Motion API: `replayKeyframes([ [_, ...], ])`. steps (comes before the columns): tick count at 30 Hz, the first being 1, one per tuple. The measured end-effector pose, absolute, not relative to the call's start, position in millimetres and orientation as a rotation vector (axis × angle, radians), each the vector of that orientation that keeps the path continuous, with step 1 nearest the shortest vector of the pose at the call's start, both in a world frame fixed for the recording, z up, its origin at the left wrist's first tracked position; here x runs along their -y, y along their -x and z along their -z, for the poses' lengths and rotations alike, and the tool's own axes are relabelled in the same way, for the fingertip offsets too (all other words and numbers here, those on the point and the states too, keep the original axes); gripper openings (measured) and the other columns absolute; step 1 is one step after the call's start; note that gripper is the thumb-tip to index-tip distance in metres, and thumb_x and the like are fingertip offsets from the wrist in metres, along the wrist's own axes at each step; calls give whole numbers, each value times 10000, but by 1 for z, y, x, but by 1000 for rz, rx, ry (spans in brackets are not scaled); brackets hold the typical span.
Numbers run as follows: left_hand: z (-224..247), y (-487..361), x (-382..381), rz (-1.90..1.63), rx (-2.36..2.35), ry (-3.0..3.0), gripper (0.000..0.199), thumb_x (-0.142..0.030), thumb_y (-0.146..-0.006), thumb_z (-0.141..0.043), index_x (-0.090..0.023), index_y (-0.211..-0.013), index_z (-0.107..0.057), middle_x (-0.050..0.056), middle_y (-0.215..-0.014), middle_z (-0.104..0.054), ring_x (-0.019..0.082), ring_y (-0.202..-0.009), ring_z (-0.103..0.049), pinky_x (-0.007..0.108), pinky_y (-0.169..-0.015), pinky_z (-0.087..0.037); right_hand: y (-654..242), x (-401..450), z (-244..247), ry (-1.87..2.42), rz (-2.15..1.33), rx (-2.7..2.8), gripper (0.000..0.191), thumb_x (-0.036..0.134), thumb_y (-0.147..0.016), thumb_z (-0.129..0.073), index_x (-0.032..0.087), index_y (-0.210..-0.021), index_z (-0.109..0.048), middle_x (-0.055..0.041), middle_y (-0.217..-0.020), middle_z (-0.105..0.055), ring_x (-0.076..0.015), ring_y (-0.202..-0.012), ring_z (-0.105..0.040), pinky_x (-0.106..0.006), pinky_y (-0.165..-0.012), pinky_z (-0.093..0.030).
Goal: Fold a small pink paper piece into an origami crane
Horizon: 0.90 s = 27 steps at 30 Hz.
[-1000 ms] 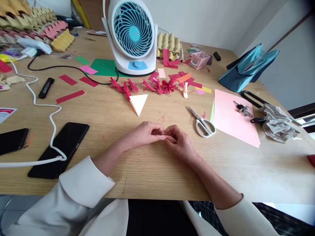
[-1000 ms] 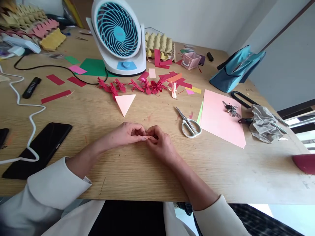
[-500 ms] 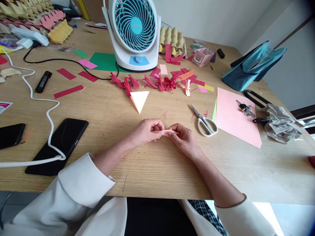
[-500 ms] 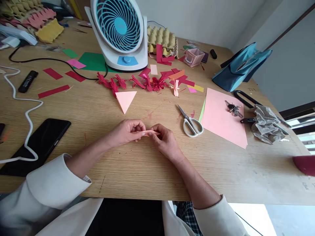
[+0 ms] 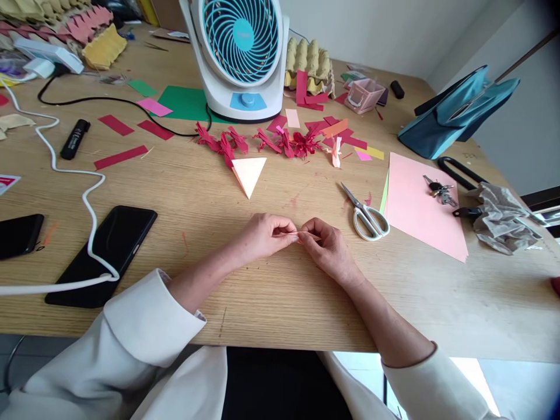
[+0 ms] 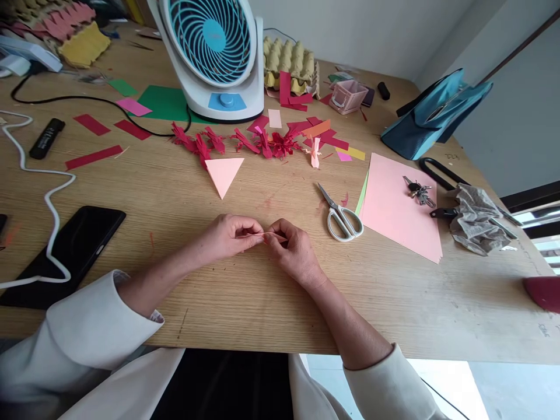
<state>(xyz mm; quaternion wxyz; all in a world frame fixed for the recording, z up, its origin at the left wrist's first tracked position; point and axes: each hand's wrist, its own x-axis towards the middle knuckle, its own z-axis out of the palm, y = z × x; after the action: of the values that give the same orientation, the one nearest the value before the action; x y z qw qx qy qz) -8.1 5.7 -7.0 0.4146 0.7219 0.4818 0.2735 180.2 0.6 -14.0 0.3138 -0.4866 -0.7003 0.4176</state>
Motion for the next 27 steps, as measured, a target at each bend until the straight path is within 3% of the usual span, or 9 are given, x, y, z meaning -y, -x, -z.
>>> replayKeyframes([
  [5, 5, 8, -4, -704, -1228, -1783, 269, -374, -854, -618, -147, -719, -669, -32, -574, -512, 71, -525, -421, 181, -473, -295, -183, -2, 16, 1230, -1186, 1798, 232, 398, -888, -577, 180, -809, -566, 20, -672, -523, -102, -582, -411, -233, -537, -320],
  [10, 8, 9, -5, -769, -1198, -1596, 242, -362, -861, -598, -145, -762, -639, -27, -603, -528, 72, -515, -478, 170, -460, -361, -185, -4, 18, 1195, -1297, 1748, 300, 471, -849, -634, 177, -877, -580, 38, -658, -464, -99, -576, -378, -232, -516, -290],
  [20, 6, 8, -7, -746, -1034, -1315, 253, -371, -777, -695, -120, -807, -675, -1, -656, -592, 78, -562, -535, 178, -483, -467, -183, -4, 15, 1251, -1346, 1631, 326, 480, -792, -668, 169, -761, -572, 44, -583, -443, -87, -522, -336, -235, -476, -253],
  [27, 5, 8, -5, -747, -1128, -1471, 290, -418, -790, -677, -129, -765, -666, -8, -618, -568, 79, -543, -504, 177, -469, -444, -183, -3, 16, 1262, -1310, 1645, 315, 461, -787, -672, 173, -734, -556, 46, -579, -427, -81, -520, -327, -226, -465, -242],
])
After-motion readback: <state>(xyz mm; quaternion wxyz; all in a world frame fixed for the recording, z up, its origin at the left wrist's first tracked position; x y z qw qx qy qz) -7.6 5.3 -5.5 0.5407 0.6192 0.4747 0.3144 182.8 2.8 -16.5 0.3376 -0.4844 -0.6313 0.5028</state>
